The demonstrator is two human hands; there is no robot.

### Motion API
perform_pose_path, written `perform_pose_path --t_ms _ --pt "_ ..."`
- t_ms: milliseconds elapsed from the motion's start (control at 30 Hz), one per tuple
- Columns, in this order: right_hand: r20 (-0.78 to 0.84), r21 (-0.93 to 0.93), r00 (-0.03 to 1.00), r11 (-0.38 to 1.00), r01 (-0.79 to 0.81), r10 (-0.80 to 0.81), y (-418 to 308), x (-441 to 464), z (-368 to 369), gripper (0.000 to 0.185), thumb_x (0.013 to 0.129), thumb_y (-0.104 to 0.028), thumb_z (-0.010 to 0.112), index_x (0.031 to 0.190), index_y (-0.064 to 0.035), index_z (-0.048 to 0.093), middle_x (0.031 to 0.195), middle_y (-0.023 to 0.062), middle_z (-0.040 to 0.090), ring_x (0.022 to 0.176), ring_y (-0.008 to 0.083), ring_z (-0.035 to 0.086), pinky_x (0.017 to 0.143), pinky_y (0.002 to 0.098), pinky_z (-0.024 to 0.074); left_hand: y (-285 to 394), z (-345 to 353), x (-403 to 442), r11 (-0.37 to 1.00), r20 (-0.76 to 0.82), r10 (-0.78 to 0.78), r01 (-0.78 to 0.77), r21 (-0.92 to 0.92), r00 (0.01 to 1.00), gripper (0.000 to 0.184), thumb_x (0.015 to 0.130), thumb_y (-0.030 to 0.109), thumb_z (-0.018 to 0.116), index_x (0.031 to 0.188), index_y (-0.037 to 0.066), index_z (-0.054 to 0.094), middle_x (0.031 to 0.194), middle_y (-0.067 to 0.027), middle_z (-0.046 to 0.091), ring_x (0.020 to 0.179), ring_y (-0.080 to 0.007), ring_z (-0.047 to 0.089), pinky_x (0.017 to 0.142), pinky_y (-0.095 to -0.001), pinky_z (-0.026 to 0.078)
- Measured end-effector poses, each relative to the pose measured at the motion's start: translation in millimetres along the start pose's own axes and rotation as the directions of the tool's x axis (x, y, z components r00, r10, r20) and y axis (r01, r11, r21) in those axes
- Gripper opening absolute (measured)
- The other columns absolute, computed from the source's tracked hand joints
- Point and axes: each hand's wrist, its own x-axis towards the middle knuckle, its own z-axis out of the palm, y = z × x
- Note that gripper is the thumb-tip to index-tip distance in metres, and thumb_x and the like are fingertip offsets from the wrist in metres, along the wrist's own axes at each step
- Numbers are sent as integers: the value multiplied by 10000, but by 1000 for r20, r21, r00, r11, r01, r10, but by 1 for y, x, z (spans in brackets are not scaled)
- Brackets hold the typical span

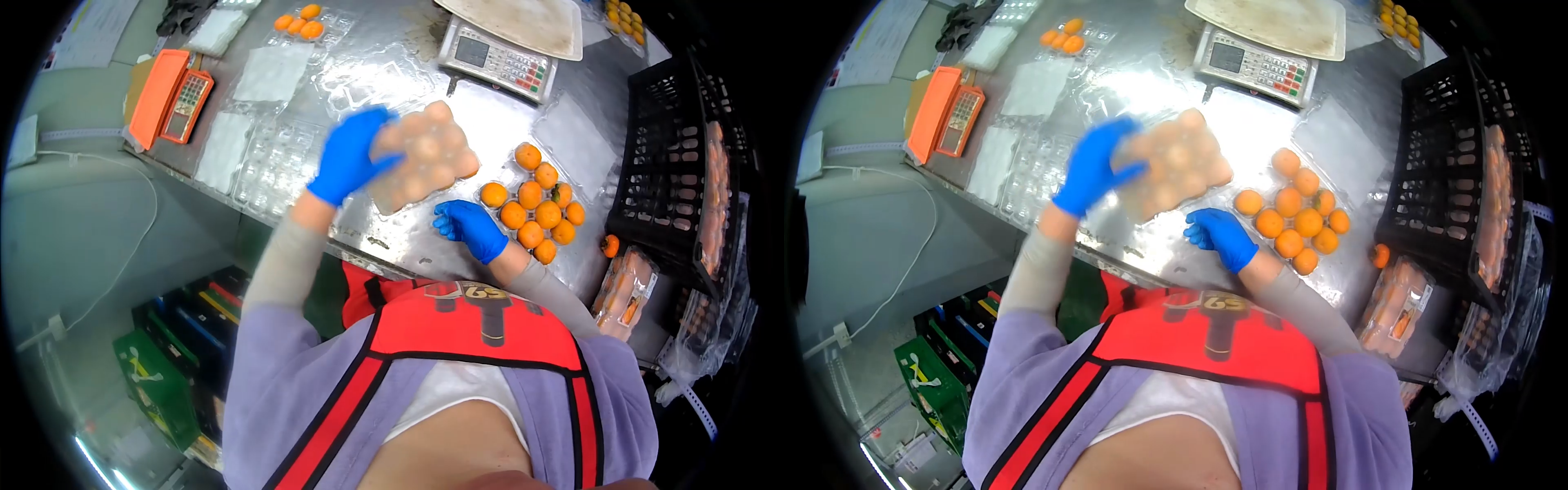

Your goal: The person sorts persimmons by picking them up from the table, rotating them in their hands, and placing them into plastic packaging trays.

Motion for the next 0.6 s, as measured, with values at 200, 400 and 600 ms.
perform_pose_path --t_ms 200,400,600 --pt "73 2 990 993 121 -120 -5 -11 -11 251 928 -211 480 1077 -51 603 854 40 644 734 113 590 676 230 472 24 48 -67 943 199 58 -119 310 978 556 680 201 736 1187 109 526 1307 -128 470 1128 -371 485 934 -470 388" --pt "82 65 988 990 126 -132 -10 -20 -13 255 922 -211 491 1079 -46 605 865 39 644 747 111 586 687 231 470 -16 31 -48 861 49 -275 269 -432 960 357 773 170 673 1108 72 595 1068 -117 618 945 -277 619 830 -359 488" --pt "-59 -62 917 919 390 -394 -44 -21 -23 261 921 -153 482 1124 -40 602 892 40 649 770 98 581 715 214 445 -83 -16 43 861 -98 -487 458 -220 868 324 820 324 629 1020 70 635 995 -167 646 910 -303 633 783 -376 496"
